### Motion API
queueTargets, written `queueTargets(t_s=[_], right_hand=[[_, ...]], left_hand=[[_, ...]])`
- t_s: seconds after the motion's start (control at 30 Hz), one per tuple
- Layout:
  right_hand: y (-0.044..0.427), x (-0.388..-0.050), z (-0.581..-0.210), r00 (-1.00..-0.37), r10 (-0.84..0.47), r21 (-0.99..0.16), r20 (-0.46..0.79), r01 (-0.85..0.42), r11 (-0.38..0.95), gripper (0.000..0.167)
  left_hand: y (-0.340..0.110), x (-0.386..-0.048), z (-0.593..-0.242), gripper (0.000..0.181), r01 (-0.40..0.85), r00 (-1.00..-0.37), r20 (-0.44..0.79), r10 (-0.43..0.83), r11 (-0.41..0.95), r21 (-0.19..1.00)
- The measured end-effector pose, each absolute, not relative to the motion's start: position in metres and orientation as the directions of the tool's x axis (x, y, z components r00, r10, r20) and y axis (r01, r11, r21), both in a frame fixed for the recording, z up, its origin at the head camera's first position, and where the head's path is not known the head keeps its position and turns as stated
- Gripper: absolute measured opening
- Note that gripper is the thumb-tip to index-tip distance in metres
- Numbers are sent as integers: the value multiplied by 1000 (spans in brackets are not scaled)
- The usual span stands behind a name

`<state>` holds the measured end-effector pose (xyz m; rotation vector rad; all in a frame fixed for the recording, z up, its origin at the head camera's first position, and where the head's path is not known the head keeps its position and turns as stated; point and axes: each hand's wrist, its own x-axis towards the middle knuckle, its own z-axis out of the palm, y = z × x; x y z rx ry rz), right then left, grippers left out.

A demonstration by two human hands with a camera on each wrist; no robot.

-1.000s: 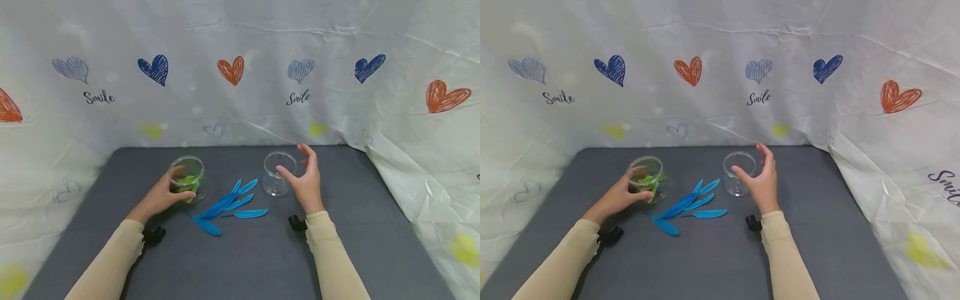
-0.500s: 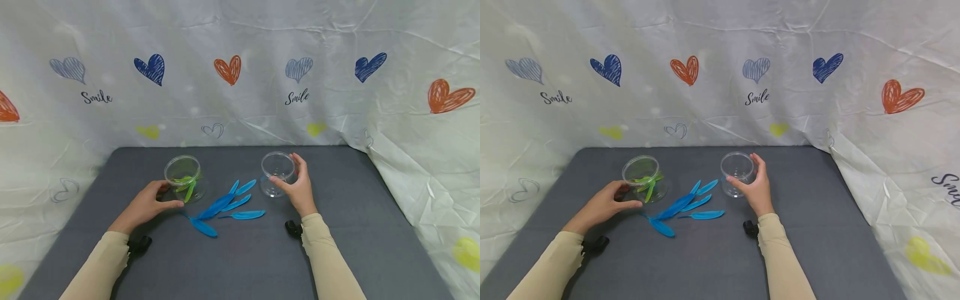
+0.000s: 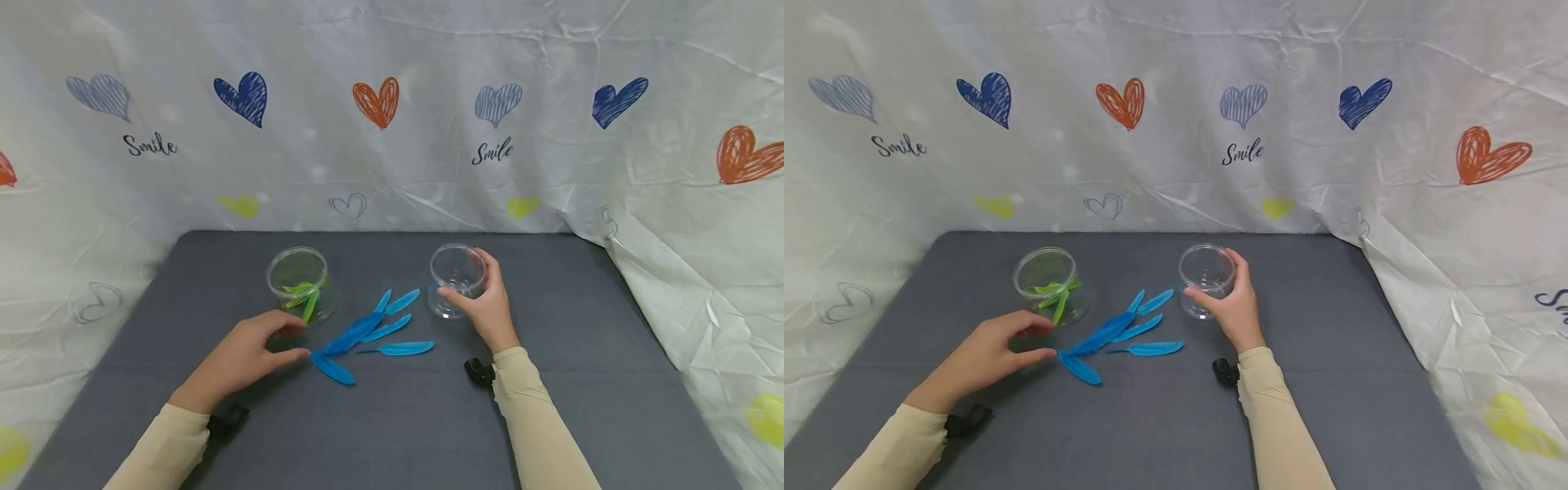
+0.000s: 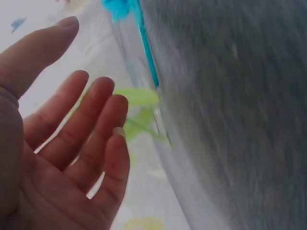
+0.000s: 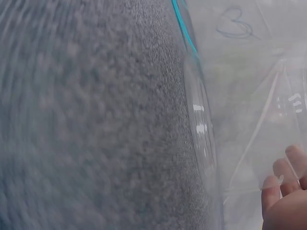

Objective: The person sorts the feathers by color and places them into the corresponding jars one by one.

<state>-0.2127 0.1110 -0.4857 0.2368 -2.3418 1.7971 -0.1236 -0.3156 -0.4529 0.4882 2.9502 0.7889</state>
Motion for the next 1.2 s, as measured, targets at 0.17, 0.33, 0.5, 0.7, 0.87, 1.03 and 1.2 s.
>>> queueTargets(t_s=[0.17,0.33,0.5,0.7,0.87,1.03,1.2], right_hand=[[108,-215,-487,-969,-25,-938,247,-245,244,97],[108,-216,-487,-967,-24,-937,254,-252,242,94],[109,-216,-484,-964,-28,-937,263,-262,233,94],[107,-215,-485,-970,-35,-941,241,-243,238,99],[103,-213,-491,-974,-49,-946,222,-227,232,101],[103,-213,-491,-974,-46,-945,224,-228,235,96],[105,-215,-489,-972,-38,-942,230,-232,243,95]], left_hand=[[-301,-123,-457,45,390,-917,75,391,844,367],[-293,-125,-460,37,463,-886,126,446,841,278],[-287,-131,-460,26,534,-845,166,508,819,209],[-282,-133,-460,25,558,-827,187,530,814,162],[-282,-129,-460,29,520,-854,133,503,832,194],[-280,-133,-460,28,522,-853,116,509,833,185],[-278,-137,-459,24,527,-850,103,516,832,173]])
